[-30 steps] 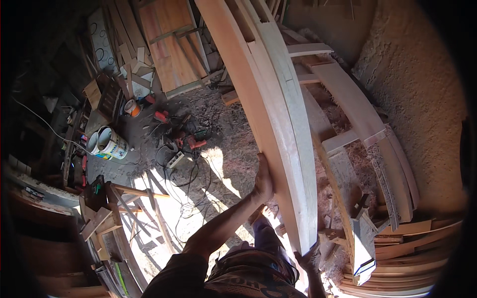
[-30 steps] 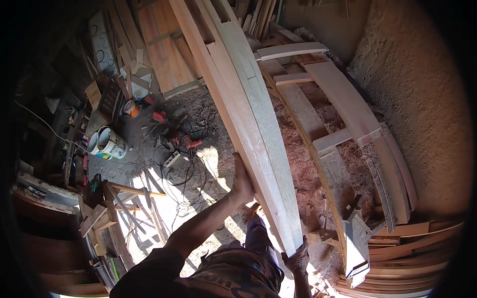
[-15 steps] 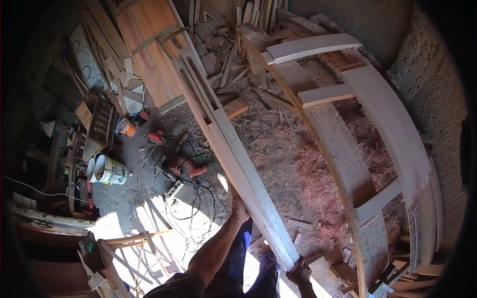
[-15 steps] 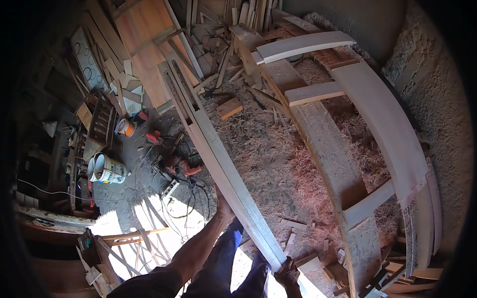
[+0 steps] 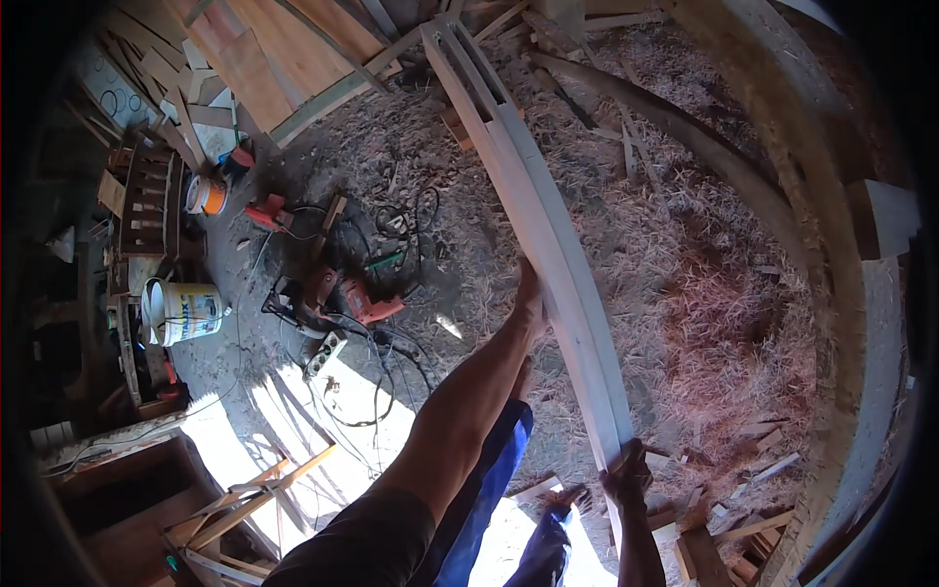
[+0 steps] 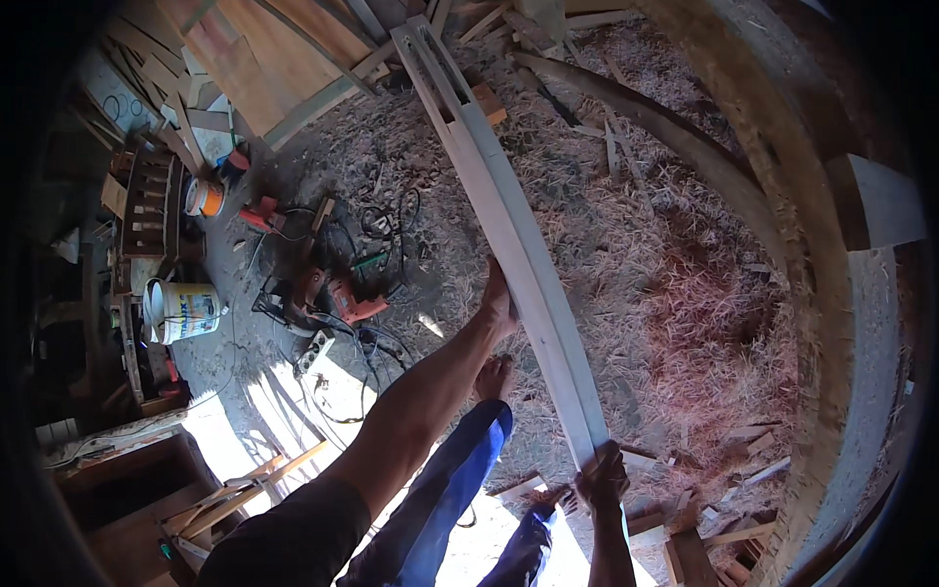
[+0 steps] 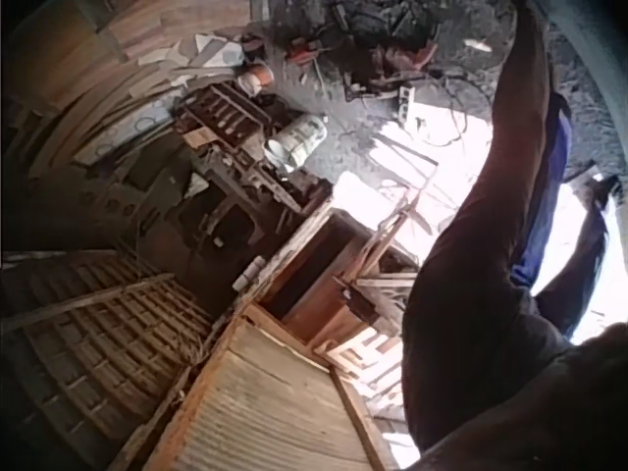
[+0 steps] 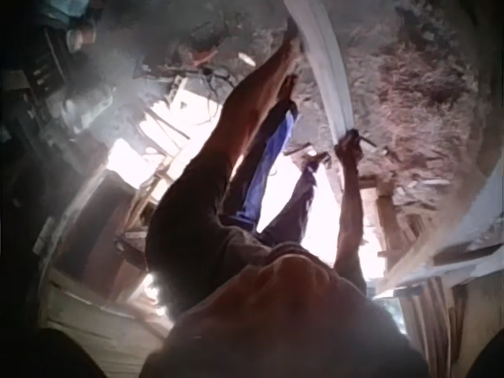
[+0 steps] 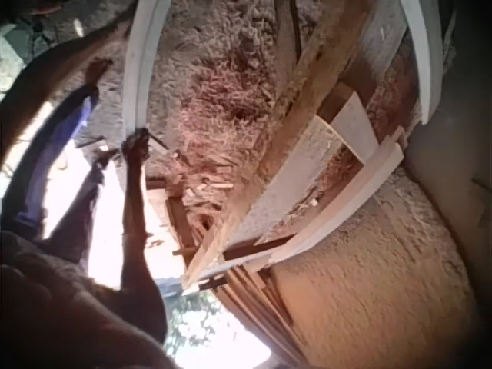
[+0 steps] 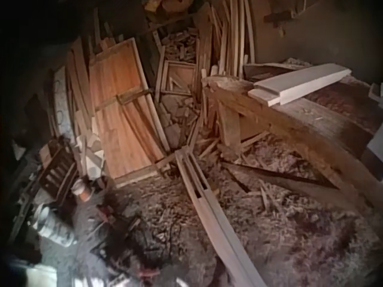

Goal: The person saws a wood plank by hand on a workbench, then handles and aligns two pieces of wood.

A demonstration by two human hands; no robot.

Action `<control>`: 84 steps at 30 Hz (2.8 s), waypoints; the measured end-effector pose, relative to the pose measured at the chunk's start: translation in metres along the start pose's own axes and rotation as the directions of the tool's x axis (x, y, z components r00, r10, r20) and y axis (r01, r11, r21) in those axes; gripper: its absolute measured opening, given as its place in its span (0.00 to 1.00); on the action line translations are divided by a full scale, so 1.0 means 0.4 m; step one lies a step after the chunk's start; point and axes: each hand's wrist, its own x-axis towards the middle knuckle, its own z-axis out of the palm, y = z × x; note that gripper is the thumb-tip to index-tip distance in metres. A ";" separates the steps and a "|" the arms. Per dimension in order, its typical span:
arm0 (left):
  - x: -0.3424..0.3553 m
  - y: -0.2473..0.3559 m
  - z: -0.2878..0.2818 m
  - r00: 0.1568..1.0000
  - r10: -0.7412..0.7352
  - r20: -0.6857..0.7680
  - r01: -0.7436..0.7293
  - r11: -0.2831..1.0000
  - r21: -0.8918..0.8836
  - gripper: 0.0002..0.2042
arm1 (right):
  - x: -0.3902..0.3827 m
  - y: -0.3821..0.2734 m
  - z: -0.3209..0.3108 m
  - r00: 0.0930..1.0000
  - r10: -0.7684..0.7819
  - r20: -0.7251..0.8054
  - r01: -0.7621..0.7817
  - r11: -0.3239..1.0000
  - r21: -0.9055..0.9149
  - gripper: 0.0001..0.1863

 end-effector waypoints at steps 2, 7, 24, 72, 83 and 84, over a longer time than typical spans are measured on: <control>0.039 0.021 -0.001 0.994 -0.090 -0.065 0.098 0.987 0.128 0.48 | 0.070 -0.039 0.013 1.000 -0.002 -0.010 0.003 0.999 0.033 0.51; 0.015 -0.010 -0.045 0.967 -0.151 -0.204 0.225 0.881 0.416 0.48 | 0.239 -0.173 0.077 0.995 0.031 -0.091 -0.029 0.999 0.017 0.48; -0.717 -0.211 -0.512 0.696 -0.062 -0.715 0.443 0.821 0.360 0.37 | 0.360 -0.413 0.024 0.997 -0.079 0.002 0.078 0.991 0.113 0.72; -0.589 0.615 0.673 0.977 0.048 -0.209 0.099 0.763 0.639 0.22 | -0.178 0.191 -1.227 0.729 0.677 -0.104 0.670 -0.673 0.312 0.58; -0.496 0.393 1.332 0.899 -0.371 0.234 0.055 0.624 0.780 0.22 | -0.168 0.268 -1.304 0.640 0.674 -0.369 0.720 -0.694 -0.019 0.29; -0.502 0.376 1.357 0.878 -0.411 0.246 0.070 0.619 0.783 0.22 | -0.167 0.276 -1.295 0.632 0.660 -0.405 0.717 -0.697 -0.019 0.29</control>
